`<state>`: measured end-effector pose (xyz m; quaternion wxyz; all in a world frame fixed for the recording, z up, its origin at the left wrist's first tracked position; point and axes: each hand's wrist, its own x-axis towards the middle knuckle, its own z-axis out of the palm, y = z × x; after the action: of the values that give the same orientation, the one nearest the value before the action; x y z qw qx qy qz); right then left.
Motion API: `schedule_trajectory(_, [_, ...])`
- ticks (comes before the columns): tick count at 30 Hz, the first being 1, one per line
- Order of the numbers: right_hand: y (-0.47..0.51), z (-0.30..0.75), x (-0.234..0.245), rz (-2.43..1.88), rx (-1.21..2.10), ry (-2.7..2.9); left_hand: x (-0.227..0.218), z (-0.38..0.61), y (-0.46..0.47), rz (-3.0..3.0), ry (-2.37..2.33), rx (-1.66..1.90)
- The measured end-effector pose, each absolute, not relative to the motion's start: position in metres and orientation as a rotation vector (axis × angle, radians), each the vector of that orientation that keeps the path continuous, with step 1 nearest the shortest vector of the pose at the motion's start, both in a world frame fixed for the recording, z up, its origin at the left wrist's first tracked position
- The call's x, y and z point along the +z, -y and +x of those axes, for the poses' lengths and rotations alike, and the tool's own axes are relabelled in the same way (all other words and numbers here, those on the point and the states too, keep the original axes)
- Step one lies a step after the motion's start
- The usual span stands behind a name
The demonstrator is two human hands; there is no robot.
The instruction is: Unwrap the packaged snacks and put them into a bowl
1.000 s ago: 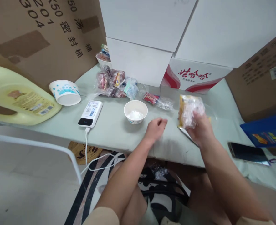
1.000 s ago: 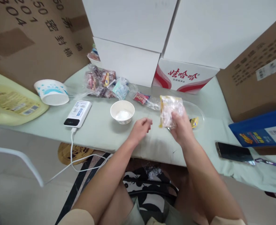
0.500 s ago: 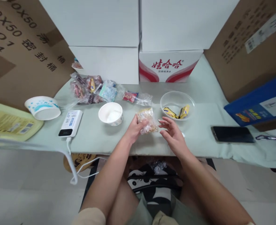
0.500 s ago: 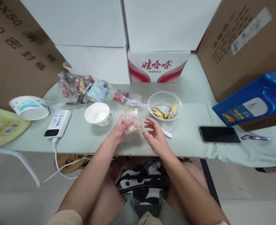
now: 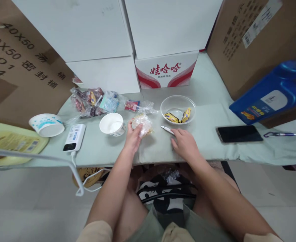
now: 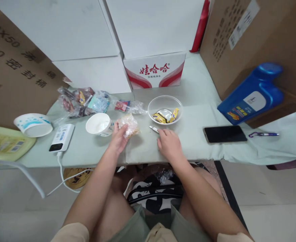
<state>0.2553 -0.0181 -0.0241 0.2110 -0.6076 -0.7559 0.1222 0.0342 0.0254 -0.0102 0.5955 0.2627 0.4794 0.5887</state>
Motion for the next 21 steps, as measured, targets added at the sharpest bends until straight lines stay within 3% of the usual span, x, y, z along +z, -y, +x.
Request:
schedule_trajectory(3, [0.018, 0.258, -0.03, -1.846, 0.26, 2.182, -0.015, 0.028, -0.026, 0.659, -1.129, 1.341])
schedule_trajectory(6, [0.016, 0.259, -0.033, -1.832, 0.382, 2.117, -0.023, 0.025, -0.026, 0.782, -1.172, 1.308])
schedule_trajectory(12, [0.012, 0.247, -0.024, -1.303, 1.313, 1.523, -0.029, 0.028, -0.032, 1.087, -1.271, 1.191])
schedule_trajectory(14, [0.01, 0.238, -0.022, -1.226, 1.473, 1.408, -0.03, 0.029, -0.033, 1.147, -1.258, 1.187])
schedule_trajectory(21, [0.003, 0.216, -0.027, -1.256, 1.56, 1.354, -0.036, 0.025, -0.029, 1.303, -1.296, 1.11])
